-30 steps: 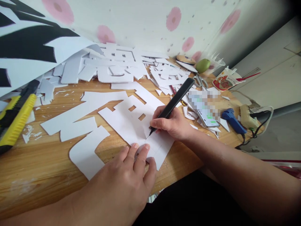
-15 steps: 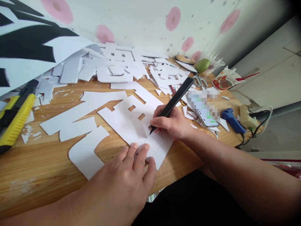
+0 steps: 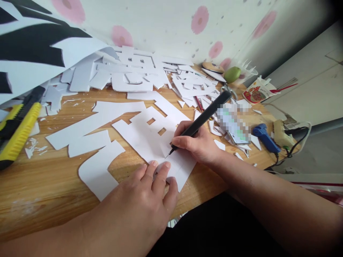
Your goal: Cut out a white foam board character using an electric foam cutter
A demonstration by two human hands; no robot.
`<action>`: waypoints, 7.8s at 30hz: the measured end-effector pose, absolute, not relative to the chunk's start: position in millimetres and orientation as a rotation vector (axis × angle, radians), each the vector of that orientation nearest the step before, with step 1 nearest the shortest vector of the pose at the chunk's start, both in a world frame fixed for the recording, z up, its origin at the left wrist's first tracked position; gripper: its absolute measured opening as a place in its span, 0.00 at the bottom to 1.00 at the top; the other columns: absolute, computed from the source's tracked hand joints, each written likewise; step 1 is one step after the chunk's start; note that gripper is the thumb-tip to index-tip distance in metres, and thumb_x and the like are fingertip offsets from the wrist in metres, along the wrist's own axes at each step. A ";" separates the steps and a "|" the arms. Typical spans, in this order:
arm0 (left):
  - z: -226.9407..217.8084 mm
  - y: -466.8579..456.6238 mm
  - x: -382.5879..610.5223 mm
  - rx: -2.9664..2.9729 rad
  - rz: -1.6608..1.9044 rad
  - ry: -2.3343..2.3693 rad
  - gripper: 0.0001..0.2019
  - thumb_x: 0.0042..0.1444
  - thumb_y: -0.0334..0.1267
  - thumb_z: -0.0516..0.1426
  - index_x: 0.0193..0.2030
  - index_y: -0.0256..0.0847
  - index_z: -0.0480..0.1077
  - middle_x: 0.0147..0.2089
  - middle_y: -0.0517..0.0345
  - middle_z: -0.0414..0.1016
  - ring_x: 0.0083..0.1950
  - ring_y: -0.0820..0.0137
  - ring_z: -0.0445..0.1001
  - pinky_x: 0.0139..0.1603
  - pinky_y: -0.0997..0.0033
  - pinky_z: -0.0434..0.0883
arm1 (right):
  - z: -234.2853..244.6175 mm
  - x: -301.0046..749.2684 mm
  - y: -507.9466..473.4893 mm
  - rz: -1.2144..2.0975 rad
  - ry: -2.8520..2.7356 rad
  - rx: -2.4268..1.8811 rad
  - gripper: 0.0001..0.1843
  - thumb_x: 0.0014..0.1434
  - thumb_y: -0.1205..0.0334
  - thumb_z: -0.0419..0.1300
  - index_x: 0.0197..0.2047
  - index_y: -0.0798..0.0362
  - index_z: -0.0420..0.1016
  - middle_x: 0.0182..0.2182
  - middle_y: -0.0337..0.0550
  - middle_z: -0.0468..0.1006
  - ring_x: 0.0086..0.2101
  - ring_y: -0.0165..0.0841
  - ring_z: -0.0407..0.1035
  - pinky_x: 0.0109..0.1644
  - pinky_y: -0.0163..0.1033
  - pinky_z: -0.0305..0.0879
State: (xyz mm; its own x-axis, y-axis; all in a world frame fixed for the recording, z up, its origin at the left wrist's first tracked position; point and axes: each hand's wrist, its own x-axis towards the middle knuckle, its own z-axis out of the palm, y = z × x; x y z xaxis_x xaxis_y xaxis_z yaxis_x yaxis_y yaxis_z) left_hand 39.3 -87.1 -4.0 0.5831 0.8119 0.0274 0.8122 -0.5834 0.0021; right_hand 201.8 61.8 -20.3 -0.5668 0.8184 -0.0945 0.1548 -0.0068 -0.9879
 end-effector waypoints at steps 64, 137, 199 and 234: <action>-28.7 -89.4 36.6 -2.712 -0.241 -1.338 0.20 0.62 0.45 0.56 0.56 0.37 0.74 0.61 0.30 0.74 0.58 0.42 0.76 0.54 0.45 0.72 | -20.9 193.2 67.4 1.566 -1.729 -1.044 0.13 0.45 0.60 0.70 0.21 0.53 0.71 0.16 0.32 0.72 0.19 0.25 0.63 0.21 0.31 0.58; -38.3 -92.3 41.4 -2.708 -0.277 -1.384 0.19 0.62 0.45 0.56 0.56 0.37 0.73 0.61 0.33 0.74 0.60 0.43 0.74 0.56 0.46 0.69 | -31.9 193.9 53.4 1.555 -1.635 -0.976 0.11 0.46 0.58 0.70 0.23 0.52 0.72 0.19 0.32 0.71 0.22 0.27 0.63 0.26 0.35 0.61; -29.1 -89.7 38.0 -2.776 -0.089 -1.406 0.22 0.62 0.46 0.59 0.60 0.39 0.72 0.65 0.34 0.71 0.61 0.42 0.73 0.58 0.44 0.69 | -40.7 194.3 58.7 1.478 -1.621 -0.941 0.12 0.47 0.57 0.69 0.24 0.50 0.70 0.19 0.32 0.70 0.22 0.30 0.67 0.27 0.38 0.66; -29.0 -81.1 34.1 -2.772 -0.146 -1.335 0.21 0.61 0.46 0.58 0.57 0.38 0.71 0.65 0.30 0.69 0.62 0.44 0.71 0.55 0.48 0.72 | -31.1 222.6 23.6 1.451 -1.351 -1.001 0.19 0.40 0.56 0.79 0.34 0.50 0.79 0.29 0.37 0.80 0.27 0.30 0.72 0.33 0.37 0.73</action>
